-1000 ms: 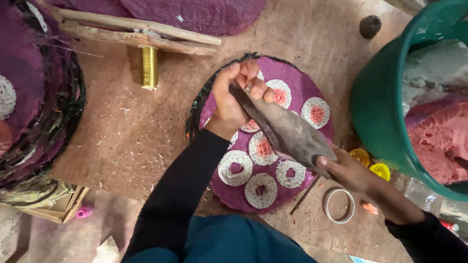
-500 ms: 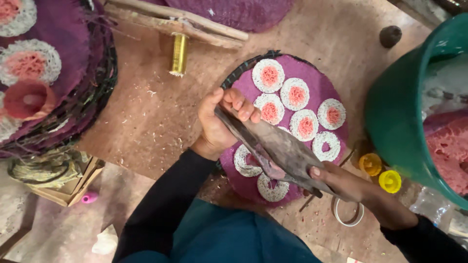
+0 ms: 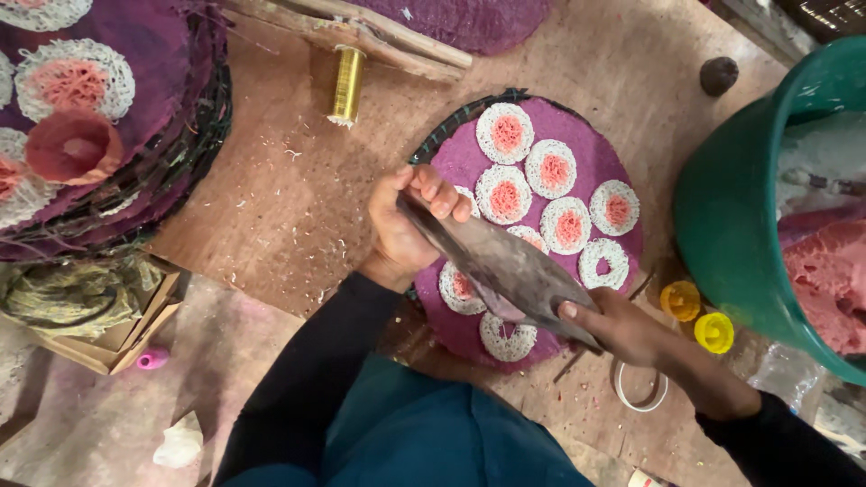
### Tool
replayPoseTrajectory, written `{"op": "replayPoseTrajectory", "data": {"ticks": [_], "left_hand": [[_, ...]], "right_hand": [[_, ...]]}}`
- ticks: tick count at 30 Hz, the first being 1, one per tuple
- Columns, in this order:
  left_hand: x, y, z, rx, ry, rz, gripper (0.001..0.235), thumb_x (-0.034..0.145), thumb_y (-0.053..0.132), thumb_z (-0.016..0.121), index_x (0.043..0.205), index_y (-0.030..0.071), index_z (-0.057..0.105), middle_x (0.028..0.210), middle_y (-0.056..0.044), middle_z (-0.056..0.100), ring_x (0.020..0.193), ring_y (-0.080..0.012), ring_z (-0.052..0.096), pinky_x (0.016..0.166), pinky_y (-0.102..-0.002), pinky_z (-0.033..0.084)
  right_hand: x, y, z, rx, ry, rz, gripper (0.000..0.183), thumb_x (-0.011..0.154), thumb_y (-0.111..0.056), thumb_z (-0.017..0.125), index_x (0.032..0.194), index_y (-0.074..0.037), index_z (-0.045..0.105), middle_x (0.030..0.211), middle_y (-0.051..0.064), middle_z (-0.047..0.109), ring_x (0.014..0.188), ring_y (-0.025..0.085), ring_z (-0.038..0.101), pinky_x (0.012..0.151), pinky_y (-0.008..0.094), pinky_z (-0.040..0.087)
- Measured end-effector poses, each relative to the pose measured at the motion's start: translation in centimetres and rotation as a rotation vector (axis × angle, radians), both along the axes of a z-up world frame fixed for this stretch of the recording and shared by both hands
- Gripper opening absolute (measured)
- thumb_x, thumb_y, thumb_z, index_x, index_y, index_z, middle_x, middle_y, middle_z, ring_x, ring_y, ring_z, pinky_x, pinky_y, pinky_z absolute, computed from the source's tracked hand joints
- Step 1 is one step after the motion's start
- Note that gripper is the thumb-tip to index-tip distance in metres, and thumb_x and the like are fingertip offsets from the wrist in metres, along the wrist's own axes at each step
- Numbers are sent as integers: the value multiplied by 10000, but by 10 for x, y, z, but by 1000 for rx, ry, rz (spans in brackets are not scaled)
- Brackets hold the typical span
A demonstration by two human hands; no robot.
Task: The person uses a wooden tool to apply white paste onto circular objects arranged on a purple mat, then uses a cylindrical tool to apply pink paste into the center of each circle. The person repeats this process for multiple items.
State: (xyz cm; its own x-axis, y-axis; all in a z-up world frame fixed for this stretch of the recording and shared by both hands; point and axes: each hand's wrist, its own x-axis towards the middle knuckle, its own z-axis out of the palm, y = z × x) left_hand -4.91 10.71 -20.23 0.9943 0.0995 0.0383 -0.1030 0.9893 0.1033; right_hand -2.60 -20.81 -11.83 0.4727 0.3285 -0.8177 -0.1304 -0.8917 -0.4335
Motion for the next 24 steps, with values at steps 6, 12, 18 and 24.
{"op": "replayPoseTrajectory", "data": {"ticks": [6,12,18,24], "left_hand": [[11,15,32,129,-171,-19,446,1067,450,480,812,96,572,677,-58,562,701,-222,535,780,-428,490],[2,-15,76,68,-224,-153,473,1028,465,453,849,59,616,764,-109,596,780,-251,577,870,-452,503],[-2,-66,53,43,-18,-262,396,1005,393,447,827,67,585,730,-86,574,780,-264,583,879,-460,493],[1,-79,28,93,83,-286,364,959,380,495,730,98,529,643,-58,533,689,-252,564,821,-440,499]], "right_hand": [[3,-14,-25,44,-261,77,843,865,-726,490,1137,51,673,875,149,735,849,214,680,736,415,557],[-6,-66,1,227,11,-131,815,869,-693,402,1317,-44,607,1179,43,701,1045,156,621,902,338,498],[-60,-93,-5,324,207,-403,800,892,-690,397,985,24,746,830,138,778,741,231,736,598,375,539],[-72,-82,-10,131,31,-309,917,823,-806,319,902,-1,752,767,112,761,691,180,736,603,343,555]]}}
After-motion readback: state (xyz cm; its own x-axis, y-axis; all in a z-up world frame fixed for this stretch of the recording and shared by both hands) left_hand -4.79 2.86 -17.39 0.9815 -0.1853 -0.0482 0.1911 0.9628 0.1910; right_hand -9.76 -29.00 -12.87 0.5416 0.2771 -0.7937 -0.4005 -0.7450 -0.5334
